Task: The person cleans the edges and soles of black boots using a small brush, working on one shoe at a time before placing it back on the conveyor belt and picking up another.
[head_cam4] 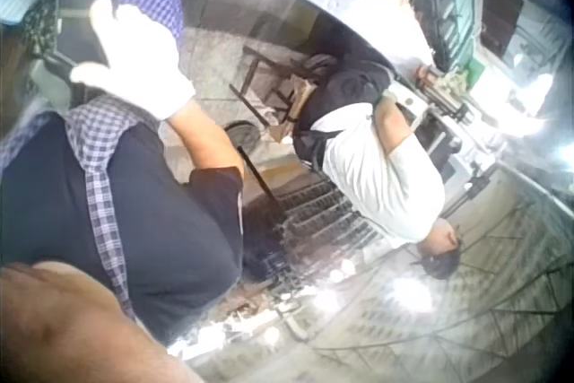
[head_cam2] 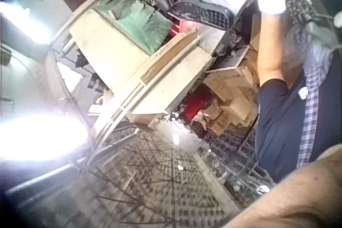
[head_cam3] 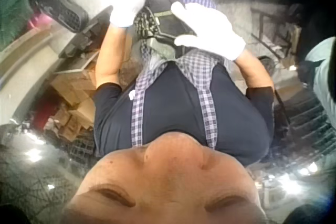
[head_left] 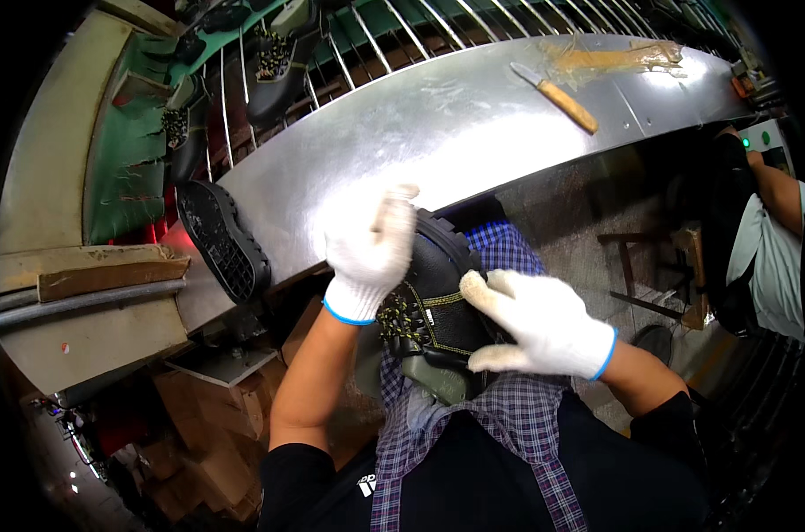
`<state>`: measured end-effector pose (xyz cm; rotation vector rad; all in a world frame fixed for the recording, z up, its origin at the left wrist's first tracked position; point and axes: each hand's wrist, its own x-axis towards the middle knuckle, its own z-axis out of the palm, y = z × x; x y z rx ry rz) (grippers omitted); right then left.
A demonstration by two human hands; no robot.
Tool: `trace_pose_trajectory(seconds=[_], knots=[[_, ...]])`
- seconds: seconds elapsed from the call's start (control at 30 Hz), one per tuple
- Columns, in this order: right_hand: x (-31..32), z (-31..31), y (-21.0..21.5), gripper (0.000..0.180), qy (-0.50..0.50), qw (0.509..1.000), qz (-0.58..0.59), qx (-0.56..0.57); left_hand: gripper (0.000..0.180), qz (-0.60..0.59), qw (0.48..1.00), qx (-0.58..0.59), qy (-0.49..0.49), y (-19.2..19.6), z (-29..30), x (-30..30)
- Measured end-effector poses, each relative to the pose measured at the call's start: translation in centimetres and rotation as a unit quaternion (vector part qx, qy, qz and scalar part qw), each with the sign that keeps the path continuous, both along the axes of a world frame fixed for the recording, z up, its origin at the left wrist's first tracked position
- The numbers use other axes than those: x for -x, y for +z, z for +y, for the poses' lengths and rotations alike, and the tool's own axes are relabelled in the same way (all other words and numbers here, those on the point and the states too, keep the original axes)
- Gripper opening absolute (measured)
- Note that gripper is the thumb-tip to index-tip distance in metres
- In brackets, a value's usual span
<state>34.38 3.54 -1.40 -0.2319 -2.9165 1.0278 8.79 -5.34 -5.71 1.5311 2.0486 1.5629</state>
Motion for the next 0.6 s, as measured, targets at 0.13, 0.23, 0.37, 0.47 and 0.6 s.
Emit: trace_pose_trajectory(seconds=[0.13, 0.23, 0.37, 0.47, 0.6], knots=[[1.4, 2.5, -2.1, 0.068, -0.038, 0.995, 0.06, 0.066, 0.042, -0.32, 0.943, -0.026, 0.09, -5.9, -2.5, 2.3], [3.4, 2.0, -3.3, 0.062, -0.181, 0.949, 0.118, 0.23, 0.052, -0.304, 0.948, -0.013, 0.096, -2.7, -1.2, 0.5], [8.3, 3.1, -1.2, 0.052, -0.156, 0.955, 0.067, 0.243, 0.047, -0.347, 0.934, -0.059, 0.061, 0.9, -1.3, 0.5], [11.3, 4.0, -1.3, 0.045, -0.093, 0.956, 0.105, 0.258, 0.033, -0.37, 0.925, -0.072, 0.046, 4.5, -2.0, -0.9], [11.2, 3.2, 0.1, 0.042, -0.085, 0.962, 0.09, 0.244, 0.019, -0.395, 0.916, -0.037, 0.052, 4.9, -2.0, -1.2]])
